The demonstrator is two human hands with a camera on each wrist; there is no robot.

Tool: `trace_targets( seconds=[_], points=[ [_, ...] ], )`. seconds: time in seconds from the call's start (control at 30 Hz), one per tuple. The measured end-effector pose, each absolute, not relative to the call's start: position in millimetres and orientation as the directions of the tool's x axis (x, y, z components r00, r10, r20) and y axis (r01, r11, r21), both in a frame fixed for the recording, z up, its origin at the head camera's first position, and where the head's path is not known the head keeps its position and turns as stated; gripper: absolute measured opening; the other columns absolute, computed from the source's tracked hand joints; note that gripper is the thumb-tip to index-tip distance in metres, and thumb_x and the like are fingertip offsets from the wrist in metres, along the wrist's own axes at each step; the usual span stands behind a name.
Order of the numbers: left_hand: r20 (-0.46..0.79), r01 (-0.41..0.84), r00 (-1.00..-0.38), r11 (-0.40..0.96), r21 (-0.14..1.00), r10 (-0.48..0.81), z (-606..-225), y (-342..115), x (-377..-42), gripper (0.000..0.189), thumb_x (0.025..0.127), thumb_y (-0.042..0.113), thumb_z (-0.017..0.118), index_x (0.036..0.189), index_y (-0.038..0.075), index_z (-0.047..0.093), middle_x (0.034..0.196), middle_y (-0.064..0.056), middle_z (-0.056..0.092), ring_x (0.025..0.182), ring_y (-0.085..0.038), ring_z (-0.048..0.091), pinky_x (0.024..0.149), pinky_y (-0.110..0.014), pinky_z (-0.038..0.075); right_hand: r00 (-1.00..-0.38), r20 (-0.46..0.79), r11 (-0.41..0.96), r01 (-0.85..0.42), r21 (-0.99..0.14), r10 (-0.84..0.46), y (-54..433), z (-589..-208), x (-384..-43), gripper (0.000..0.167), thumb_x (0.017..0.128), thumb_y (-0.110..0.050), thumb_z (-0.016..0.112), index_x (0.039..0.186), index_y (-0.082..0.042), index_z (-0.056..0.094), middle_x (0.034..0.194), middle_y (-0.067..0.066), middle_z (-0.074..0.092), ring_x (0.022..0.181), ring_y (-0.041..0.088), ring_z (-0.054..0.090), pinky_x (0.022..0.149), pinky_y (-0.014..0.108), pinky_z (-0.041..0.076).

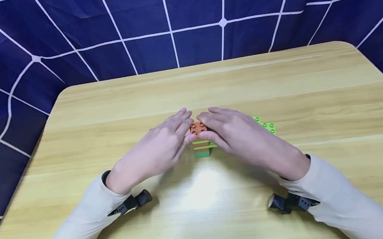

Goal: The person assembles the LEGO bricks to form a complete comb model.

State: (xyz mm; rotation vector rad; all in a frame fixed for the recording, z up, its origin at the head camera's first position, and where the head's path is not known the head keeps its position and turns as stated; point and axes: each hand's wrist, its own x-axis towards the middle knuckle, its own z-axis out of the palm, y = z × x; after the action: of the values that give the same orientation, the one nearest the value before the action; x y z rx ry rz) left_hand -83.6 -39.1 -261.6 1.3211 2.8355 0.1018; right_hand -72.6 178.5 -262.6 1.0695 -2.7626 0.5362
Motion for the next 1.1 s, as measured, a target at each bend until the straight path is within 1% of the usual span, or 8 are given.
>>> trace_targets(
  seconds=[0.17,0.3,0.4,0.5,0.7,0.8,0.93,1.1],
  points=[
    [0.022,0.760,-0.648,0.645,0.086,0.761,-261.9,-39.2,-82.5,0.055,0.107,0.035,0.026,0.141,-0.005,0.042,0.150,-0.023,0.034,0.143,-0.031,0.024,0.118,-0.034,0.015,-0.833,0.180,0.770,-0.553,-0.319,-0.524,198.1,-254.4,-78.2,0.044,0.101,-0.027,0.052,0.139,-0.003,0.051,0.135,0.020,0.054,0.124,0.040,0.050,0.103,0.058,0.039],
    [0.016,0.763,-0.642,0.637,0.107,0.766,-262.8,-40.4,-83.2,0.055,0.107,0.034,0.027,0.141,-0.006,0.041,0.149,-0.023,0.036,0.143,-0.031,0.026,0.118,-0.034,0.016,-0.879,0.201,0.846,-0.473,-0.245,-0.433,227.7,-262.6,-80.6,0.043,0.096,-0.020,0.062,0.134,-0.001,0.055,0.124,0.026,0.060,0.111,0.045,0.058,0.090,0.061,0.046],
    [0.022,0.765,-0.639,0.633,0.119,0.769,-264.0,-41.8,-83.8,0.055,0.107,0.033,0.027,0.142,-0.007,0.040,0.148,-0.023,0.038,0.142,-0.031,0.028,0.118,-0.033,0.017,-0.906,0.161,0.885,-0.418,-0.204,-0.390,248.9,-276.4,-76.0,0.044,0.092,-0.020,0.067,0.130,0.001,0.058,0.119,0.028,0.062,0.104,0.046,0.060,0.081,0.062,0.049],
    [0.030,0.762,-0.643,0.635,0.129,0.765,-264.9,-42.7,-84.2,0.055,0.107,0.033,0.027,0.142,-0.007,0.039,0.148,-0.022,0.039,0.142,-0.031,0.028,0.118,-0.033,0.018,-0.923,0.101,0.905,-0.385,-0.181,-0.372,264.4,-289.5,-70.9,0.052,0.087,-0.024,0.073,0.129,0.003,0.057,0.118,0.029,0.061,0.098,0.046,0.062,0.074,0.062,0.051],
    [0.045,0.766,-0.638,0.627,0.140,0.769,-266.8,-43.5,-83.9,0.055,0.107,0.033,0.027,0.141,-0.008,0.040,0.146,-0.023,0.041,0.141,-0.032,0.029,0.117,-0.034,0.020,-0.938,-0.067,0.935,-0.331,-0.129,-0.341,279.7,-303.0,-70.1,0.074,0.080,-0.033,0.079,0.138,0.002,0.047,0.125,0.032,0.050,0.104,0.053,0.055,0.069,0.067,0.049],
    [0.052,0.772,-0.631,0.621,0.135,0.774,-267.9,-43.2,-83.7,0.055,0.107,0.033,0.027,0.140,-0.009,0.041,0.145,-0.024,0.041,0.141,-0.032,0.030,0.117,-0.034,0.022,-0.936,-0.126,0.940,-0.314,-0.131,-0.330,283.9,-306.1,-71.7,0.072,0.082,-0.025,0.077,0.139,0.003,0.042,0.122,0.035,0.050,0.100,0.055,0.056,0.069,0.068,0.049],
    [0.053,0.774,-0.629,0.618,0.136,0.776,-268.5,-43.2,-83.6,0.055,0.107,0.033,0.028,0.140,-0.009,0.041,0.145,-0.024,0.041,0.141,-0.033,0.030,0.117,-0.033,0.020,-0.933,-0.131,0.939,-0.319,-0.129,-0.335,287.6,-308.4,-73.8,0.064,0.083,-0.012,0.075,0.135,0.006,0.044,0.106,0.033,0.057,0.085,0.048,0.061,0.066,0.062,0.051],
    [0.054,0.775,-0.628,0.617,0.134,0.777,-269.2,-44.0,-83.9,0.054,0.107,0.032,0.029,0.140,-0.009,0.040,0.145,-0.025,0.041,0.141,-0.033,0.030,0.117,-0.033,0.019,-0.938,-0.070,0.937,-0.329,-0.118,-0.338,285.2,-312.2,-76.5,0.055,0.089,-0.023,0.070,0.129,0.009,0.050,0.097,0.030,0.062,0.083,0.049,0.062,0.069,0.062,0.050]
  ],
)
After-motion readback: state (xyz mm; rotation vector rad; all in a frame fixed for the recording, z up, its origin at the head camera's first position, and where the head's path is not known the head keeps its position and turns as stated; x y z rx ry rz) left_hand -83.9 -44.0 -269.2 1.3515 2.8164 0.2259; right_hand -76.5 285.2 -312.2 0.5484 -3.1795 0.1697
